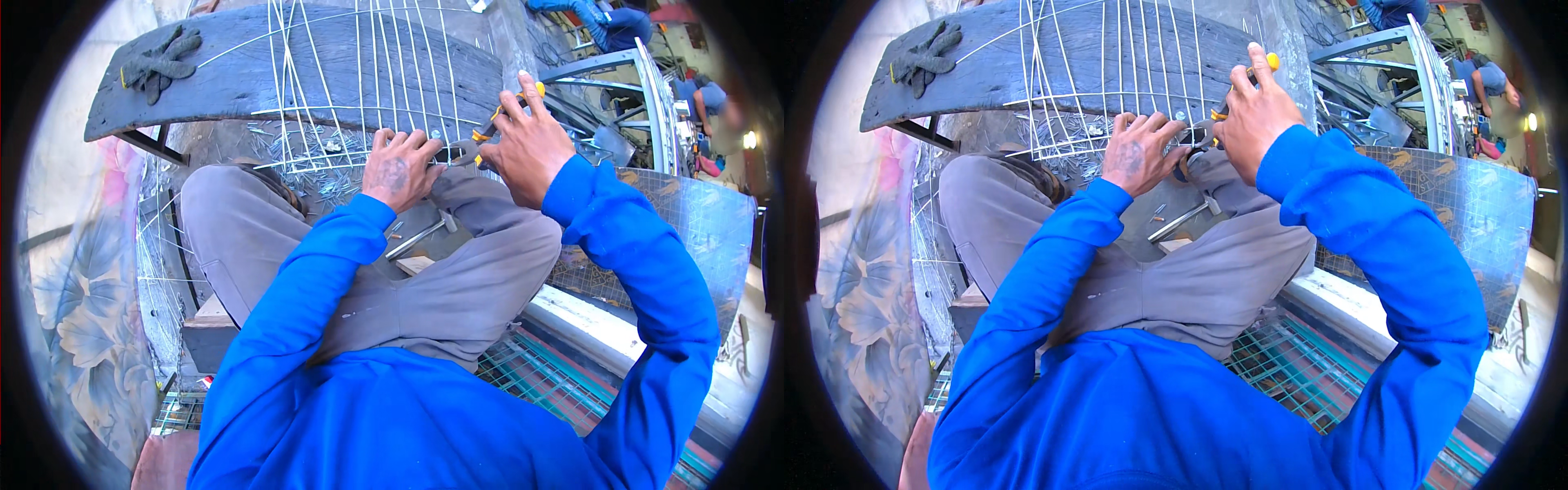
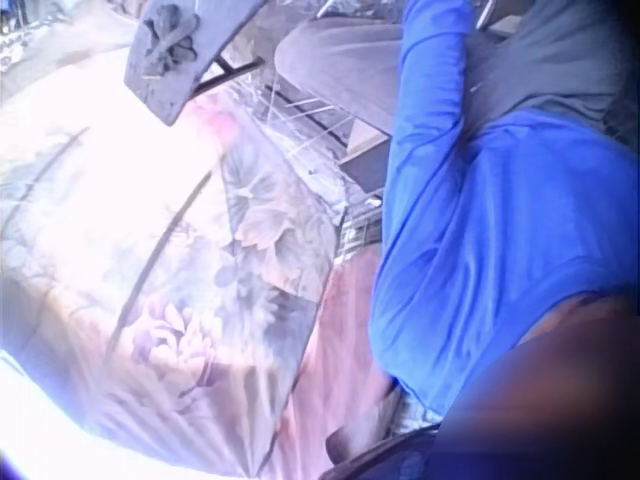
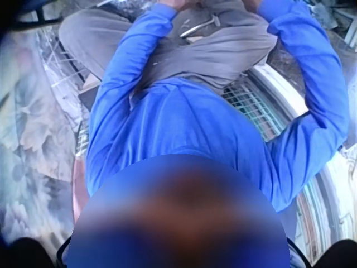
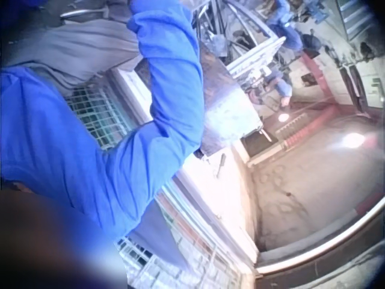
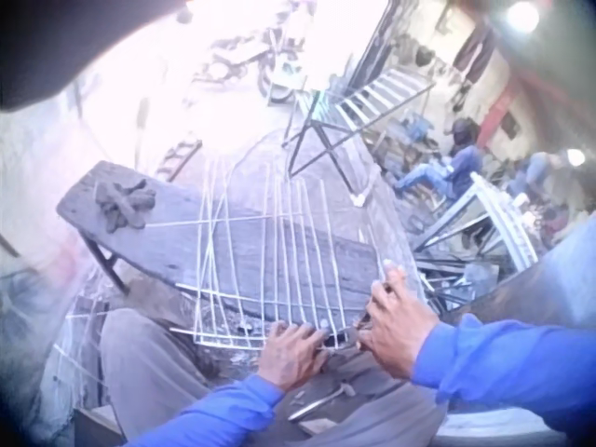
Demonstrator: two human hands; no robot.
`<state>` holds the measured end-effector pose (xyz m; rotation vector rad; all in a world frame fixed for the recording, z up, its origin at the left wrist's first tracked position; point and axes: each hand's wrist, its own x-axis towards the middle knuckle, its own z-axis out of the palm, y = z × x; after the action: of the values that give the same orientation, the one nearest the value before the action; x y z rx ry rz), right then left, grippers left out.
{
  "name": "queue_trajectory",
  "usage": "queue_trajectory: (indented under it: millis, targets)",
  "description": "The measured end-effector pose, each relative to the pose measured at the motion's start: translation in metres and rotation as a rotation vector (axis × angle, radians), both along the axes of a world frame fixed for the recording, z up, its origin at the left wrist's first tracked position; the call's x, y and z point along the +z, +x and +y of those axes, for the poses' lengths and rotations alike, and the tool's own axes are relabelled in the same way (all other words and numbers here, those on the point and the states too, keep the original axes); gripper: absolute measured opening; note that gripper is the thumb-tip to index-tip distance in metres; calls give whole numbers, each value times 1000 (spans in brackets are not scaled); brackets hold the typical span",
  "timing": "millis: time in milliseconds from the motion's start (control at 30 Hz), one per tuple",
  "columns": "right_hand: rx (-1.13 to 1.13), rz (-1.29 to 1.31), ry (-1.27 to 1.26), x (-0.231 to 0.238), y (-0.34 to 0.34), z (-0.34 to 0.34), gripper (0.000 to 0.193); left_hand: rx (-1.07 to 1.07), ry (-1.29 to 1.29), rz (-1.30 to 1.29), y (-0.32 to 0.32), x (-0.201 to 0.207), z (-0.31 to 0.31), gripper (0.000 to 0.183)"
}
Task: Assembling or repairing a wire grill rack using pliers to secure metal strips.
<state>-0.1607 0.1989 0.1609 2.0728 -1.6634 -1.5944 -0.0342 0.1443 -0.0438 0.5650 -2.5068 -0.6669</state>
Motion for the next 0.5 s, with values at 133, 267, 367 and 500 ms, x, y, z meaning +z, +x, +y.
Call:
queue_trajectory:
  millis: [133, 267, 367, 500]
  targets:
    - [8, -20, -14, -7, -4, -10, 26, 12, 17, -3, 1, 1, 1, 30]
    - [31, -23, 101, -3, -3, -24, 33, 21, 30, 25, 1, -1, 2, 29]
    - [-2, -32, 173, -1, -5, -34, 38, 25, 21, 56, 1, -2, 2, 28]
    - [1, -72, 184, -7, -14, -40, 41, 21, 28, 29, 0, -1, 2, 31]
